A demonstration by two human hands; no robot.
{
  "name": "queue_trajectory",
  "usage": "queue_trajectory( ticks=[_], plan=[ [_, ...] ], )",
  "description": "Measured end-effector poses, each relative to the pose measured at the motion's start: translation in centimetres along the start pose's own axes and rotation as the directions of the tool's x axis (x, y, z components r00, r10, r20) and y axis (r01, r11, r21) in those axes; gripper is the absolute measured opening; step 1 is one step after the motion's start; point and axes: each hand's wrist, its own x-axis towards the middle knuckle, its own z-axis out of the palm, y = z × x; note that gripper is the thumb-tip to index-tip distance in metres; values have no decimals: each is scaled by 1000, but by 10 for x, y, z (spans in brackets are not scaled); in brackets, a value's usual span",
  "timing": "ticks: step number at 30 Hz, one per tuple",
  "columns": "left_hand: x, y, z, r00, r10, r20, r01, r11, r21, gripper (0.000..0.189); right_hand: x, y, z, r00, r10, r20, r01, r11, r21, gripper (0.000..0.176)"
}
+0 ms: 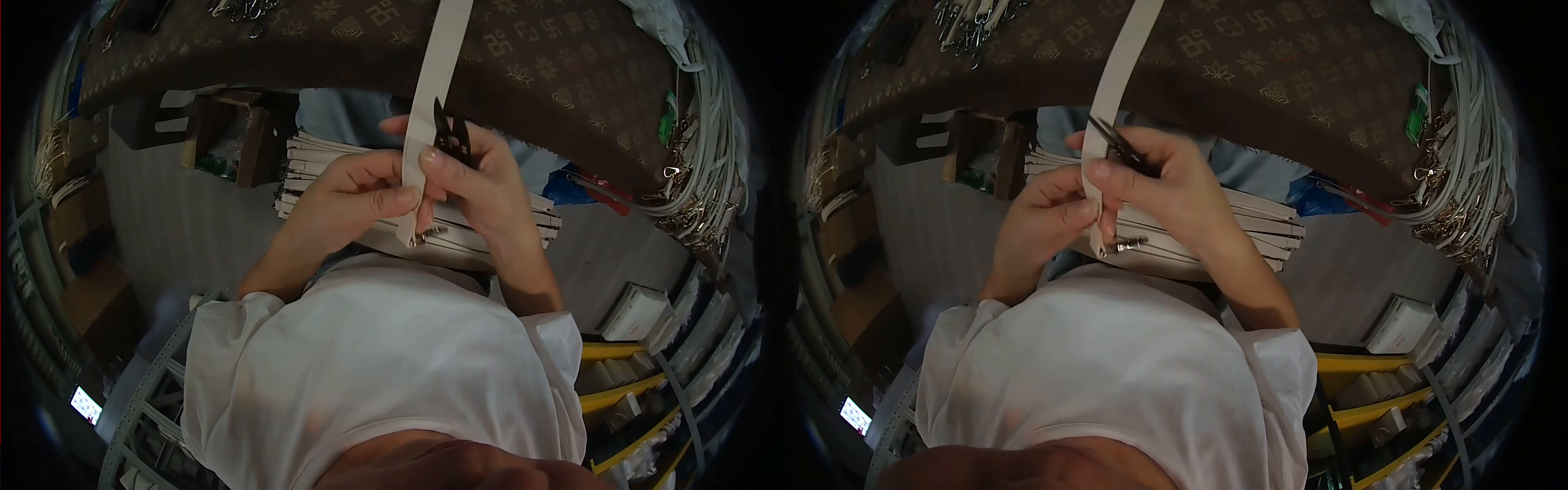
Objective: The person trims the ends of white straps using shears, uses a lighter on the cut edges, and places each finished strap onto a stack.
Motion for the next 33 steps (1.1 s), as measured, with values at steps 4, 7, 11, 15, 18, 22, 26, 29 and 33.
queue_trajectory(
  ticks=[4,7,11,15,18,22,26,29,33],
  plan=[
    [1,-20,-11,925,-6,379,243,778,-579,23,14,4,4,990,3,143,-9,999,44,26],
    [-9,-1,1,992,-93,-81,88,993,-73,26,11,-6,15,983,39,-178,-64,988,-141,19],
    [-9,2,12,982,20,-186,24,972,233,28,6,-13,13,981,101,-167,-113,992,-63,22],
    [-10,3,16,980,15,-197,23,982,190,26,3,-9,11,981,26,-190,-54,988,-146,25],
    [-10,3,16,971,31,-236,15,981,192,26,-2,-10,2,976,-37,-214,-37,942,-334,27],
    [-10,9,18,967,36,-254,34,963,266,24,-12,-6,1,859,-372,-352,118,812,-571,25],
    [-8,8,20,970,59,-234,2,968,251,23,-30,-5,-14,767,-633,-104,254,449,-856,25],
    [-7,7,20,974,69,-214,-9,963,271,23,-39,0,-17,769,-626,126,313,198,-929,35],
    [-7,7,23,972,84,-219,-24,964,266,22,-38,1,-14,756,-602,258,358,51,-932,37]
  ],
)
